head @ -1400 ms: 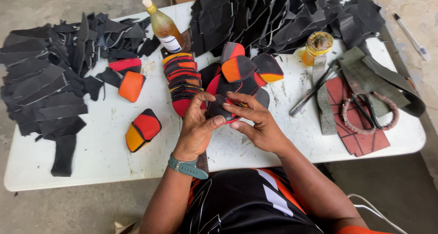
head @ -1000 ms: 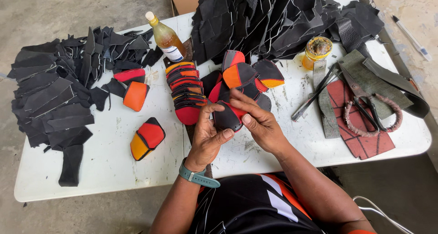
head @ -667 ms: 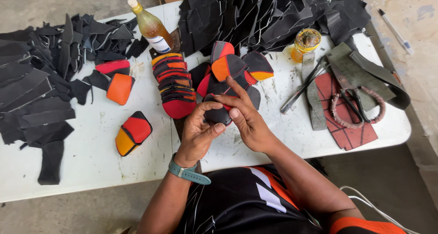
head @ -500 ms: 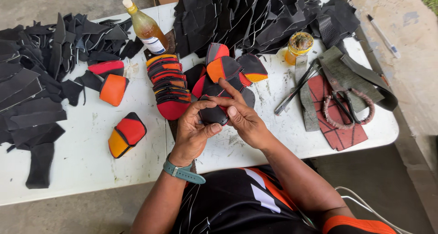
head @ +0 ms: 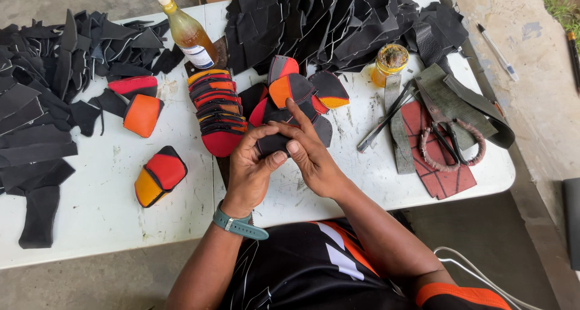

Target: The person assembles footwear by cutting a strip of fabric with shears and attaching it to a red and orange shoe-like object. The person handles multiple similar objects and fabric pieces on a white table.

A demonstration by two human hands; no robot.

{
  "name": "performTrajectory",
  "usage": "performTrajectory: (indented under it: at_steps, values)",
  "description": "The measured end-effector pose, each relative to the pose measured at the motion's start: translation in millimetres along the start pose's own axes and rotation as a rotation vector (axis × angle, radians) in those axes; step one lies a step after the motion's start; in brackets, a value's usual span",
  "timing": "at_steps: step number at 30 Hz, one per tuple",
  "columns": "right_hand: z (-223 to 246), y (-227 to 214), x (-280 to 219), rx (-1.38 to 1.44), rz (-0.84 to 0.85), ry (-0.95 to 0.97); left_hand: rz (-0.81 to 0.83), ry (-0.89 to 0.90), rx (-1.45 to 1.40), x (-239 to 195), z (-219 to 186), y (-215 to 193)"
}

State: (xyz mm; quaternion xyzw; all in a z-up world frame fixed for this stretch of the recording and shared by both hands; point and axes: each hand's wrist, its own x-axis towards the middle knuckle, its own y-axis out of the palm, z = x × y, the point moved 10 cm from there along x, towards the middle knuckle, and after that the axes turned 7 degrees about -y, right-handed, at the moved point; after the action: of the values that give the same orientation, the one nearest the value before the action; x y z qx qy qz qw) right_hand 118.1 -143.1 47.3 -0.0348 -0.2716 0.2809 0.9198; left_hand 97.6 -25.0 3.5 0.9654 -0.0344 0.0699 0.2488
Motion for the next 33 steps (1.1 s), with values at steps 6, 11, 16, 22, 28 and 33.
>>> performTrajectory:
  at_steps: [6,11,16,22,28,33]
  values:
    - [-0.9,-7.2,-3.3,-0.135,-0.069,-0.069,-0.037,-0.016,0.214,2.5,-1.0,13.5]
    - [-24.2,-8.2,-17.9,0.057,-0.197,0.092,0.004,-0.094,0.154,-6.1,2.2,3.8]
    - [-15.2,-0.4,-25.0,0.019,-0.066,0.014,-0.035,-0.07,-0.014,-6.4,14.4,-8.7]
    - [-10.4,-76.9,-46.0,-0.395,-0.047,0.17,-0.054,-0.25,-0.293,0.1,39.1,-7.0]
    - [-0.2,-240.8,-100.1,-1.298,-0.233,0.583,-0.107,-0.215,-0.375,5.2,27.1,-25.0]
    - [-33.0,-274.9,-139.6,-1.323,-0.11,0.889,-0.059,-0.167,-0.295,8.5,24.3,-18.3]
